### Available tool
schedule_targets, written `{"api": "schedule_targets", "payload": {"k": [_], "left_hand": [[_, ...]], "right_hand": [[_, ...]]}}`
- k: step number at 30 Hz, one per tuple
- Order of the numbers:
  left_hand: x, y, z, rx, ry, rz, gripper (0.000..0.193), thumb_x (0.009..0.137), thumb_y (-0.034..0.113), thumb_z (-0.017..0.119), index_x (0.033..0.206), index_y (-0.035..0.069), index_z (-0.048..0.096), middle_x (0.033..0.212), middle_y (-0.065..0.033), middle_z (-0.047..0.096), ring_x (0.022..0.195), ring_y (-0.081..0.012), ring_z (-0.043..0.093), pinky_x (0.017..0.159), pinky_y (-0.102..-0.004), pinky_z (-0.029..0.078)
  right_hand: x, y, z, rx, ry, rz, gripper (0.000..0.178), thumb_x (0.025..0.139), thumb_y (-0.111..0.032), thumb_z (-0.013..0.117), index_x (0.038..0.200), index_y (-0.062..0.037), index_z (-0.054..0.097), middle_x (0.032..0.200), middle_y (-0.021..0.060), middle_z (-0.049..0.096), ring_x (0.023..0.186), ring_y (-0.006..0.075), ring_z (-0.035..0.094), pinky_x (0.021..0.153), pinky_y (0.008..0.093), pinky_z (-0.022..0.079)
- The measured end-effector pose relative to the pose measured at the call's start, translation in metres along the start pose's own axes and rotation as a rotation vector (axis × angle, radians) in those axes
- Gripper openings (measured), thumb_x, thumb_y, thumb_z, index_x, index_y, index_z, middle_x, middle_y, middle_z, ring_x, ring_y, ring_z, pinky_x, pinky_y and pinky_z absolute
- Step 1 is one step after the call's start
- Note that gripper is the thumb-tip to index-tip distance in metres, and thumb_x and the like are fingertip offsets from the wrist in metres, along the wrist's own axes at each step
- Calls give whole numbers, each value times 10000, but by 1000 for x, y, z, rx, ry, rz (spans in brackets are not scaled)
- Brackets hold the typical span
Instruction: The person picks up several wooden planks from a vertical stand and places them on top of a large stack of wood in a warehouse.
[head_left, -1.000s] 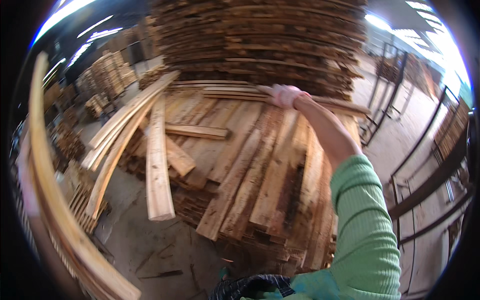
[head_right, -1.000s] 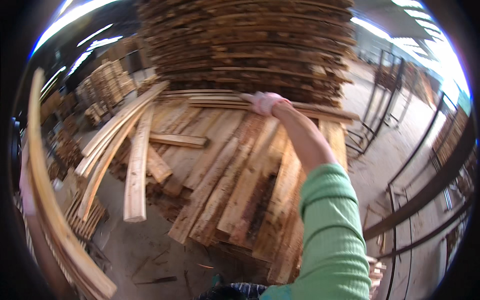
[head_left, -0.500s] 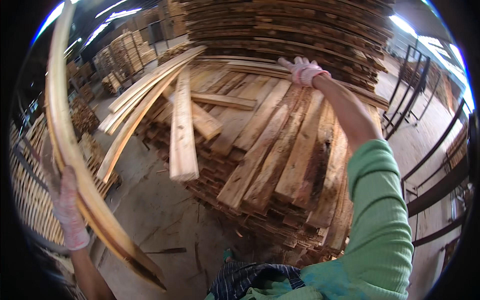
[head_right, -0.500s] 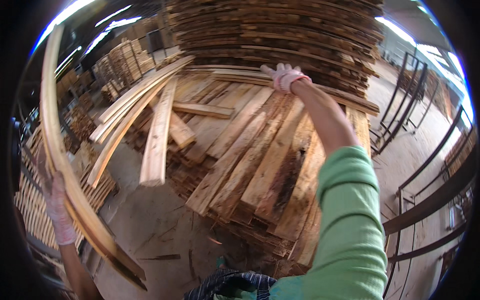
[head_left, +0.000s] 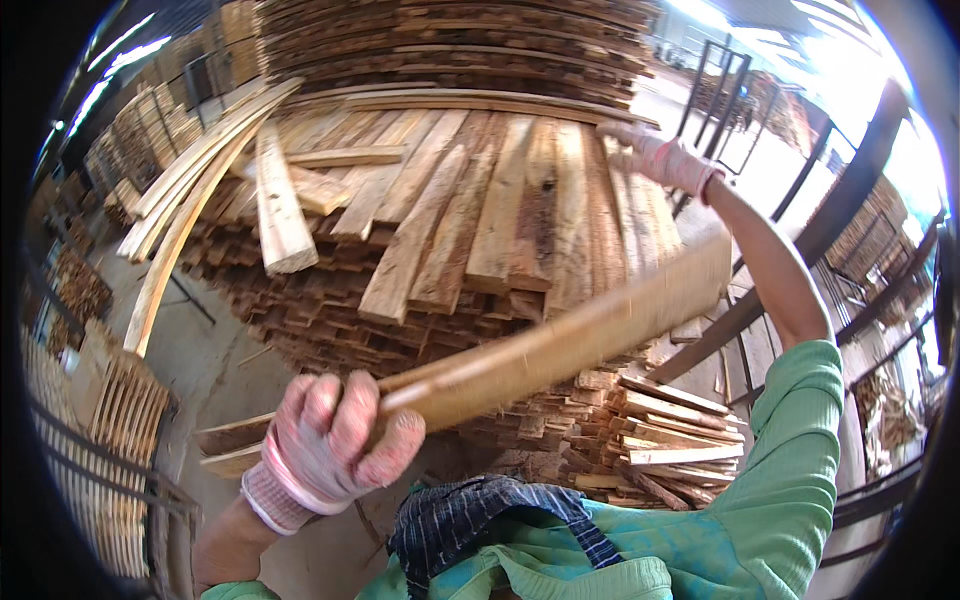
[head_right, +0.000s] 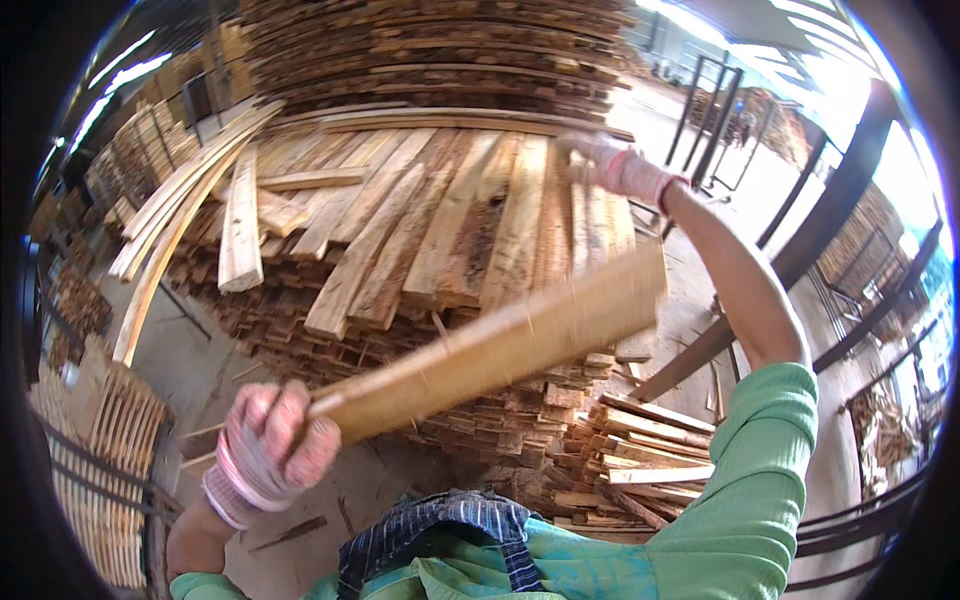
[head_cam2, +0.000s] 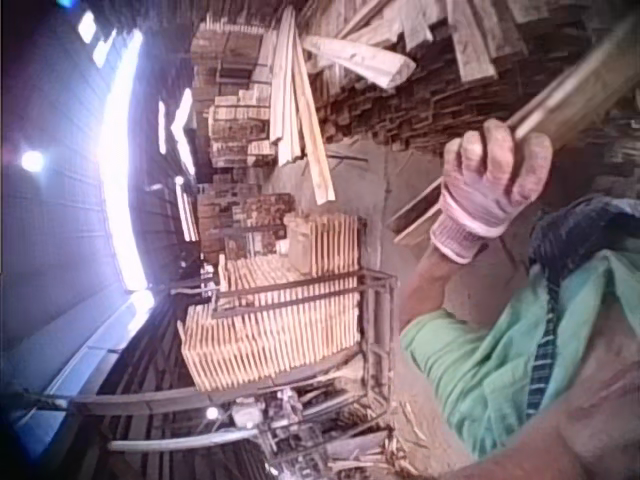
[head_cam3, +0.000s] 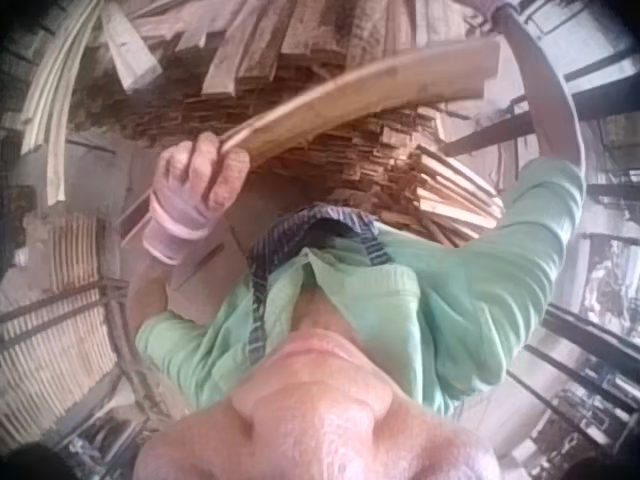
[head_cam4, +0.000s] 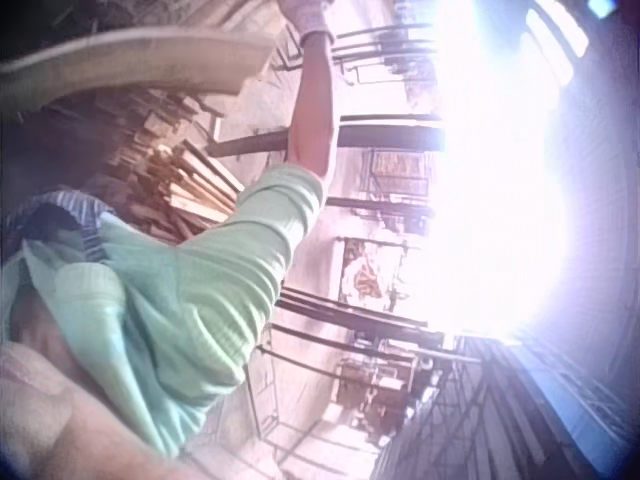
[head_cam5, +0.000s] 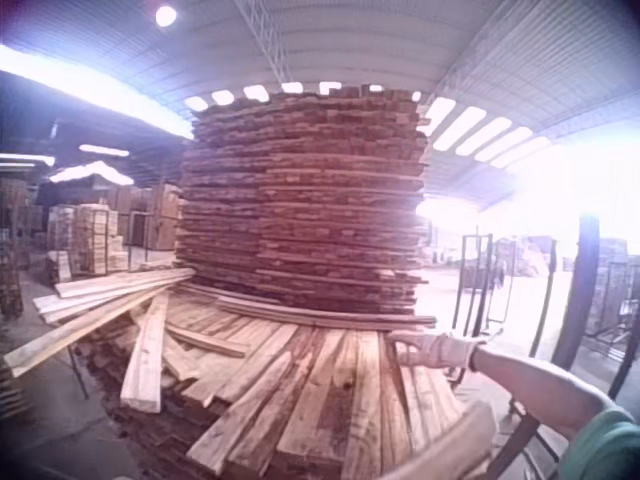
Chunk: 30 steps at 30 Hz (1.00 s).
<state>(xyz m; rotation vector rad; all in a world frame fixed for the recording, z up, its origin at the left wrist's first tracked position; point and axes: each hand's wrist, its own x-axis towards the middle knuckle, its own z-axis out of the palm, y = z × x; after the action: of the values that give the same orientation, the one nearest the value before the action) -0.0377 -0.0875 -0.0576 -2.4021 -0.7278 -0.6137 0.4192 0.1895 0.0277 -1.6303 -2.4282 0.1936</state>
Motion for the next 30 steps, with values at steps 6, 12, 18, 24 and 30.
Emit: {"api": "schedule_targets", "payload": {"k": [6,12,18,24,30], "left_hand": [[8,6,41,182,175,283,467,940,387,586,1347,194,462,1110,-137,443,887,-298,447,661,-429,461],[72,-81,105,268,266,373,540,834,372,665,1336,418,473,1216,-112,448,1038,-313,431,761,-471,410],[76,-77,99,220,271,396,475,825,381,659,1278,416,519,1151,-112,490,972,-280,446,707,-417,402],[50,-61,77,131,242,388,497,828,355,674,1301,379,521,1121,-133,516,943,-280,447,687,-394,396],[64,-87,84,117,242,235,445,815,232,679,1236,356,604,1163,-81,526,1002,-264,496,806,-421,460]], "right_hand": [[-51,24,42,87,122,-77,504,1050,-428,387,1463,-148,461,1500,172,370,1405,335,360,1183,406,316],[-50,28,31,-12,47,-126,518,1039,-418,446,1454,-108,468,1481,188,407,1389,339,380,1176,393,290],[-36,-34,7,-33,-10,-114,667,981,-586,479,1488,-155,436,1451,179,442,1334,358,445,1127,428,378],[-23,-98,39,-53,-68,-414,624,1009,-579,394,1519,-221,384,1510,202,355,1384,387,371,1160,484,327],[-24,-99,51,-91,-86,-426,485,1050,-389,399,1497,-202,403,1522,218,326,1409,412,333,1177,469,300]]}}
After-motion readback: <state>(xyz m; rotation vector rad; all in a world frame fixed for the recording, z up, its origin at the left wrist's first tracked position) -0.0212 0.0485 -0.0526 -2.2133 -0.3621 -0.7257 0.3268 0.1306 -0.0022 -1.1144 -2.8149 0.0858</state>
